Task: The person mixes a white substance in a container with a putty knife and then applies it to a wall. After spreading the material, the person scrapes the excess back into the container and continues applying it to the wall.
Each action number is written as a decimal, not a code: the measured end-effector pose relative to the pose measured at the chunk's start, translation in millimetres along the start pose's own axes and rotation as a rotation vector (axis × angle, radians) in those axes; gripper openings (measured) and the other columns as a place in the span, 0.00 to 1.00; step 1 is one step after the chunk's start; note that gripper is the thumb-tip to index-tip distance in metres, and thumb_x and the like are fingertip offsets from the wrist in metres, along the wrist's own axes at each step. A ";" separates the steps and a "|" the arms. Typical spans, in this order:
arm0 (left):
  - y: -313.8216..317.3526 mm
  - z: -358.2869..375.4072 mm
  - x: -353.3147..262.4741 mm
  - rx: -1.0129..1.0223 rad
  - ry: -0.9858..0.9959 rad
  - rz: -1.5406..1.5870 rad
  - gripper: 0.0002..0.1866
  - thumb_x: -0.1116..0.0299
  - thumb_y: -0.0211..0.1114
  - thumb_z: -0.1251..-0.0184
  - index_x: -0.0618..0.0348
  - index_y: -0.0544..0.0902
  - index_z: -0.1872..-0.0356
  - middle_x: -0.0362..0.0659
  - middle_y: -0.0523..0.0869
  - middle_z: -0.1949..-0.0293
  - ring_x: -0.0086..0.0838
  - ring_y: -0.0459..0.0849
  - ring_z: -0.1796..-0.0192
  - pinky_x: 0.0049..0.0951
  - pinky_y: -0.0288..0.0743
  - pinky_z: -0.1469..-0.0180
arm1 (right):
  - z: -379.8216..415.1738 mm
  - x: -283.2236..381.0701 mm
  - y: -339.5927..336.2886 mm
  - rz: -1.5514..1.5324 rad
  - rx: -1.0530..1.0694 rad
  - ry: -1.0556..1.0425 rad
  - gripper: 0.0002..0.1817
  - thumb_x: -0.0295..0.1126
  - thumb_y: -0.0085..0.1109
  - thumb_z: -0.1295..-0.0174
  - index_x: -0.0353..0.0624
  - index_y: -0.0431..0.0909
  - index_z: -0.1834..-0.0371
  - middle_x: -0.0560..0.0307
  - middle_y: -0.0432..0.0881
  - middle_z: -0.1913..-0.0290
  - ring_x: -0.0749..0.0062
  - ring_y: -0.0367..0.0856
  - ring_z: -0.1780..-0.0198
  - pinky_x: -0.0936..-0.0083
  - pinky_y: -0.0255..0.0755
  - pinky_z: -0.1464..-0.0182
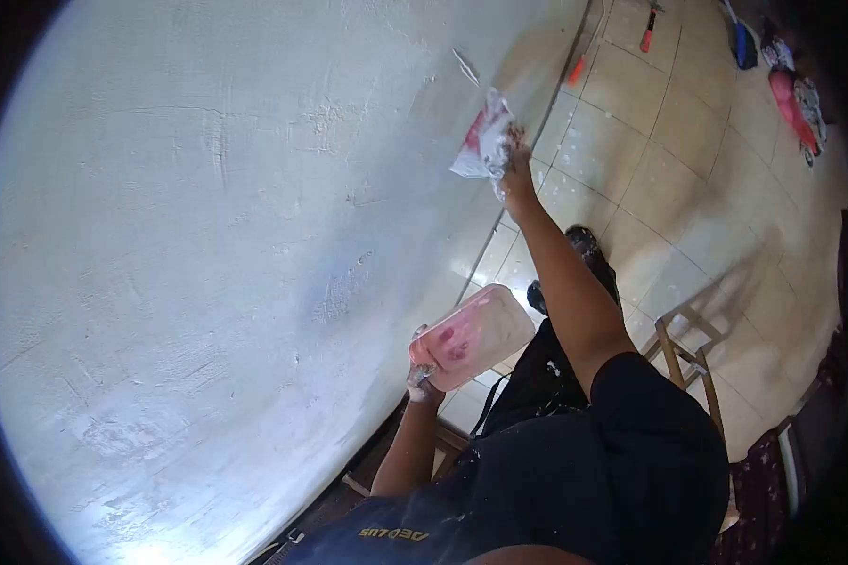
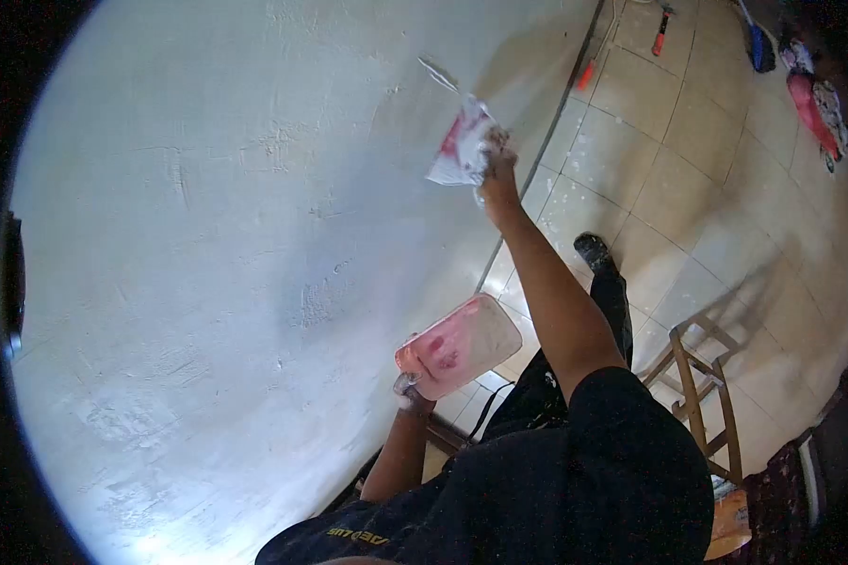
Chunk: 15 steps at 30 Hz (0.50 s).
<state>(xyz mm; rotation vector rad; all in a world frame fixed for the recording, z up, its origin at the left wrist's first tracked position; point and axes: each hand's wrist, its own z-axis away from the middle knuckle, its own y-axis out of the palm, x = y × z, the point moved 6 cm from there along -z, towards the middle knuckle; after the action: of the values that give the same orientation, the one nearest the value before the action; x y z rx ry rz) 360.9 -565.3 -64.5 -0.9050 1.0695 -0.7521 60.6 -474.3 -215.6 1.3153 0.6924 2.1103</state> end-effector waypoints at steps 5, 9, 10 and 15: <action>20.9 32.0 24.1 0.153 -0.268 1.171 0.40 0.53 0.65 0.45 0.51 0.58 0.32 0.51 0.70 0.39 0.44 0.71 0.37 0.51 0.71 0.37 | -4.6 -14.4 19.9 0.965 0.159 -0.369 0.20 0.17 0.51 0.47 0.36 0.68 0.48 0.44 0.74 0.53 0.49 0.72 0.46 0.59 0.64 0.41; 32.8 33.5 48.6 0.090 -0.346 0.649 0.45 0.51 0.72 0.53 0.51 0.60 0.34 0.50 0.72 0.40 0.45 0.72 0.38 0.51 0.71 0.38 | 3.8 -20.6 -10.9 -0.132 0.103 -0.006 0.08 0.27 0.44 0.28 0.43 0.71 0.50 0.58 0.75 0.51 0.72 0.75 0.52 0.72 0.71 0.51; 34.1 32.9 49.2 0.090 -0.351 0.653 0.45 0.51 0.72 0.53 0.51 0.60 0.34 0.50 0.72 0.40 0.45 0.72 0.38 0.51 0.71 0.38 | 10.8 -14.9 -0.2 -0.127 0.103 -0.002 0.08 0.27 0.44 0.28 0.43 0.71 0.50 0.58 0.75 0.51 0.72 0.75 0.52 0.72 0.71 0.51; 13.7 18.1 17.8 0.142 -0.075 0.345 0.30 0.47 0.58 0.34 0.55 0.65 0.39 0.50 0.76 0.44 0.40 0.77 0.42 0.45 0.76 0.42 | 9.7 -8.5 32.9 0.795 0.152 -0.396 0.14 0.23 0.53 0.45 0.36 0.74 0.54 0.43 0.76 0.53 0.46 0.72 0.50 0.60 0.63 0.42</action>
<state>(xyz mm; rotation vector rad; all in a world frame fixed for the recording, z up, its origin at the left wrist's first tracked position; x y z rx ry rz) 384.6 -570.1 -80.0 -0.6022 1.0573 -0.4953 66.5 -502.3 -194.9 2.2898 0.1568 2.2594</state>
